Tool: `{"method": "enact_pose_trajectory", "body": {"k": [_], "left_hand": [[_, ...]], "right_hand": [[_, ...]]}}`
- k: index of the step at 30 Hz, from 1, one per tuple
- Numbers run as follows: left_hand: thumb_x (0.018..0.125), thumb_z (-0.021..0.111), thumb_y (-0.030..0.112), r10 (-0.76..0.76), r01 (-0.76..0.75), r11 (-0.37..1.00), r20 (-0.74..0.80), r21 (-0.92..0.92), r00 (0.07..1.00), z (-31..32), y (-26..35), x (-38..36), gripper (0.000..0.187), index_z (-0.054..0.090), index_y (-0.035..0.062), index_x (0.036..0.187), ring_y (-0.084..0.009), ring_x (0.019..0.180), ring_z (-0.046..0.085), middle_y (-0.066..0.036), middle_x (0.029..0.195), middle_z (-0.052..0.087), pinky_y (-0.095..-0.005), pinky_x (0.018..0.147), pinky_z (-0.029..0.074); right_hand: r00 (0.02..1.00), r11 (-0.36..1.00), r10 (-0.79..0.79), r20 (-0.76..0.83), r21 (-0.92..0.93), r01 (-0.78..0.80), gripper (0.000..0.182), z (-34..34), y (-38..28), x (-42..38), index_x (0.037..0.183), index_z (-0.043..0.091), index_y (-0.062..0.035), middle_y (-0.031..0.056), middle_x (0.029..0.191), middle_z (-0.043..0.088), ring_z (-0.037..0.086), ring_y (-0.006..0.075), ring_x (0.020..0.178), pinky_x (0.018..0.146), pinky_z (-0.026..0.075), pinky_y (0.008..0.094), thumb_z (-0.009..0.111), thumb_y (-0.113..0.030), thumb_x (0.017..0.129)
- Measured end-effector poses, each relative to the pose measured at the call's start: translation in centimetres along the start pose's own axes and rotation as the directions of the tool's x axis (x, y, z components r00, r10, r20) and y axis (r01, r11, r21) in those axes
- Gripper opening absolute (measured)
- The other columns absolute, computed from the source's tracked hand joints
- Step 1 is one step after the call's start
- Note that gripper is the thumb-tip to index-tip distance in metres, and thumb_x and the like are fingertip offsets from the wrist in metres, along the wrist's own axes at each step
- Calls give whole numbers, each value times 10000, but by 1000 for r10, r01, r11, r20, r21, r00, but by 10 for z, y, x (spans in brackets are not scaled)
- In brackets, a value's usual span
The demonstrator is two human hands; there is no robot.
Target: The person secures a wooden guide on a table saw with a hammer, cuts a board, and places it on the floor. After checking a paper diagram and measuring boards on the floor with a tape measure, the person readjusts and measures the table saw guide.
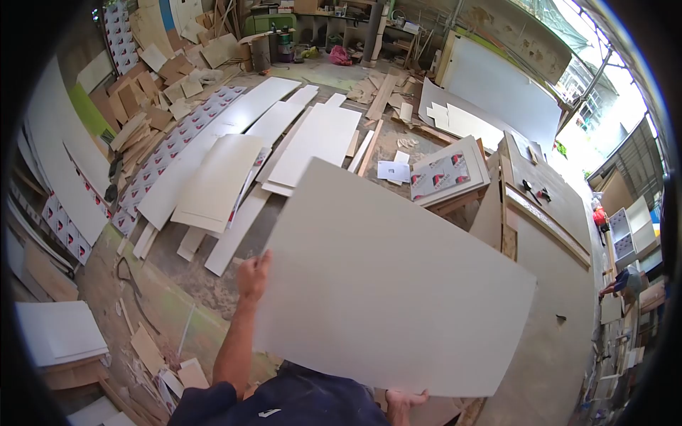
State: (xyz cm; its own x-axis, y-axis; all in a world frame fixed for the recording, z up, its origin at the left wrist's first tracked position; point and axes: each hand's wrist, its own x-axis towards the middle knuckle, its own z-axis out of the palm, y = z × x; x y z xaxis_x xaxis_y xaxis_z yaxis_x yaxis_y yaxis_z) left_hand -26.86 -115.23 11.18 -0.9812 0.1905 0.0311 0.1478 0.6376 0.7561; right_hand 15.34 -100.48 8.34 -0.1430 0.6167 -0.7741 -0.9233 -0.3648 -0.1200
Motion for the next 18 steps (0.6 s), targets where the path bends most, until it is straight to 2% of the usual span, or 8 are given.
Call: {"method": "enact_pose_trajectory", "body": {"k": [2,4,5,7,11,13,17,18], "left_hand": [[922,567,583,-82,83,996,-55,15,995,-28,-41,32,667,649,-43,705,-275,576,575,-177,594,588,-425,573,425],[933,560,572,-167,167,986,-104,-13,980,-59,-75,53,671,666,-58,728,-239,565,524,-166,588,582,-425,570,412],[940,555,565,-196,193,981,-147,-37,970,-71,-93,59,672,673,-66,739,-226,563,499,-159,589,586,-425,569,406],[949,556,546,-202,140,965,-283,-224,938,-87,-122,61,661,688,-79,780,-230,566,543,-148,616,621,-417,576,427],[973,558,469,-462,406,886,-354,-225,813,-111,-162,51,591,707,-90,853,-236,663,661,-144,712,687,-404,615,502],[979,553,445,-549,359,810,-387,-463,741,-101,-169,47,585,696,-104,834,-244,686,669,-149,743,699,-414,626,513],[986,544,430,-583,350,795,-462,-496,668,-69,-217,53,567,677,-114,900,-269,681,666,-168,828,707,-408,634,532],[993,528,428,-625,256,721,-444,-644,642,-53,-235,61,556,663,-110,954,-288,695,668,-177,882,706,-410,648,545]], "right_hand": [[998,994,22,-53,-103,-28,694,22,40,10,1466,424,-147,97,1491,443,411,325,1357,1105,333,521,334,-517,886],[993,943,70,100,-331,-33,688,23,79,58,1441,447,-131,107,1458,469,428,323,1341,1096,354,534,339,-517,881],[993,947,72,95,-319,-38,688,26,99,79,1441,447,-131,107,1458,469,428,323,1341,1096,354,534,339,-517,881],[992,901,119,52,-425,-85,604,40,138,112,1334,535,-95,93,1315,581,544,296,1212,1011,450,477,475,-461,858],[960,773,280,-23,-587,-240,510,82,224,169,1290,548,-65,95,1242,611,589,290,1141,971,489,457,528,-347,866],[971,645,220,-92,-734,-215,460,89,275,214,1254,537,-14,135,1214,605,631,319,1044,899,530,502,561,-239,855],[936,406,273,-221,-856,-320,470,137,358,254,1234,507,39,177,1166,604,650,354,965,844,538,566,586,-193,834],[924,338,286,-253,-876,-345,485,143,381,280,1237,491,54,192,1157,602,652,364,947,817,540,581,592,-185,828]]}}
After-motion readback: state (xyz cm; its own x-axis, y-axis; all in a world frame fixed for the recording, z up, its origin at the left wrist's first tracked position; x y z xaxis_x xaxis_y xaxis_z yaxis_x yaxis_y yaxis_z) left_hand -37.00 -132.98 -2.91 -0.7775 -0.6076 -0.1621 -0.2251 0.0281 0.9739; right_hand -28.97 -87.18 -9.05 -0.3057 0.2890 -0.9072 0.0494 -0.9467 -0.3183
